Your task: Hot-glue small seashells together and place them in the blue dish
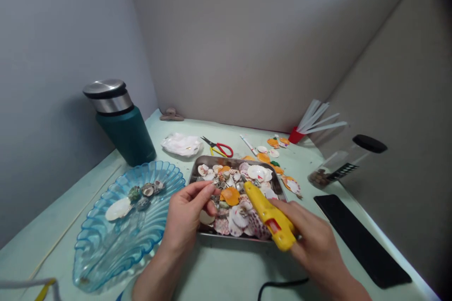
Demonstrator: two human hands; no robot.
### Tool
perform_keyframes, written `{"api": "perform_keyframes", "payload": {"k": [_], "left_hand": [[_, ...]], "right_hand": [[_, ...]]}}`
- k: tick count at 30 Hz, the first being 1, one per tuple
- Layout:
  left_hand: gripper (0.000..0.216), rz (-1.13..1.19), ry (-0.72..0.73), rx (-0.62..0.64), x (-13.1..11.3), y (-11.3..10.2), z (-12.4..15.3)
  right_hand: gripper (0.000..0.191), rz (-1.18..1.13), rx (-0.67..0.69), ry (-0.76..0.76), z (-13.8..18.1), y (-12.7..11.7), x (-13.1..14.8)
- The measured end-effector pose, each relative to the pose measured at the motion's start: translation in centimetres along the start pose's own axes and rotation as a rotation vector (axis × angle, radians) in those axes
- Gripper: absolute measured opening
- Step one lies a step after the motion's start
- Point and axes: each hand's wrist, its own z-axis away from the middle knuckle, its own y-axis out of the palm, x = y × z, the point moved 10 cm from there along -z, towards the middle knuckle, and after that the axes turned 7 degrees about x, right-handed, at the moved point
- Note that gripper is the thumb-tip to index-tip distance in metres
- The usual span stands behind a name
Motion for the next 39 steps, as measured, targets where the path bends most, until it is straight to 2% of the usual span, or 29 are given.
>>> {"api": "perform_keyframes", "payload": {"k": [3,5,8,10,12,14,17,20,23,27,31,33,36,39], "left_hand": [[0.026,-0.005,0.003,0.012,0.1,0.0,0.0],[0.026,-0.003,0.009,0.019,0.1,0.0,0.1],[0.026,-0.008,0.005,0.027,0.1,0.1,0.1],[0.026,-0.008,0.005,0.026,0.2,0.1,0.1],[0.026,-0.007,0.008,0.022,0.2,0.1,0.1],[0.027,-0.012,0.009,0.023,0.1,0.1,0.1],[0.027,-0.025,0.0,0.028,0.1,0.1,0.1],[0.027,-0.037,-0.002,0.027,0.0,0.1,0.1],[0.026,-0.055,-0.004,0.03,0.0,0.2,0.1],[0.024,-0.076,0.005,0.045,0.0,0.4,0.1],[0.023,-0.092,0.001,0.045,-0.1,0.5,0.2],[0.022,-0.104,-0.001,0.048,-0.3,0.7,0.3],[0.022,-0.132,-0.003,0.049,-0.5,0.8,0.4],[0.023,-0.166,0.005,0.053,-0.5,0.9,0.4]], "right_hand": [[0.035,0.233,0.171,0.07,0.4,1.3,-2.2],[0.036,0.311,0.289,0.106,0.5,2.2,-3.3],[0.037,0.32,0.417,0.165,0.1,2.4,-3.7],[0.036,0.248,0.474,0.166,-0.7,2.1,-2.9],[0.027,0.142,0.476,0.152,-1.9,1.7,-1.5],[0.016,0.073,0.422,0.119,-3.4,1.4,0.1],[0.014,0.111,0.432,0.071,-5.1,3.2,1.8],[0.011,0.238,0.482,0.088,-6.0,5.7,1.9],[0.014,0.279,0.506,0.058,-6.2,7.0,2.1],[0.008,0.174,0.429,0.067,-6.2,6.0,2.2],[0.007,-0.187,0.293,0.062,-6.3,3.6,3.1],[0.006,-0.298,0.199,0.024,-6.5,2.4,3.9],[0.006,-0.34,0.05,-0.02,-6.8,1.1,4.7],[0.009,-0.319,-0.043,-0.038,-7.0,0.7,5.1]]}}
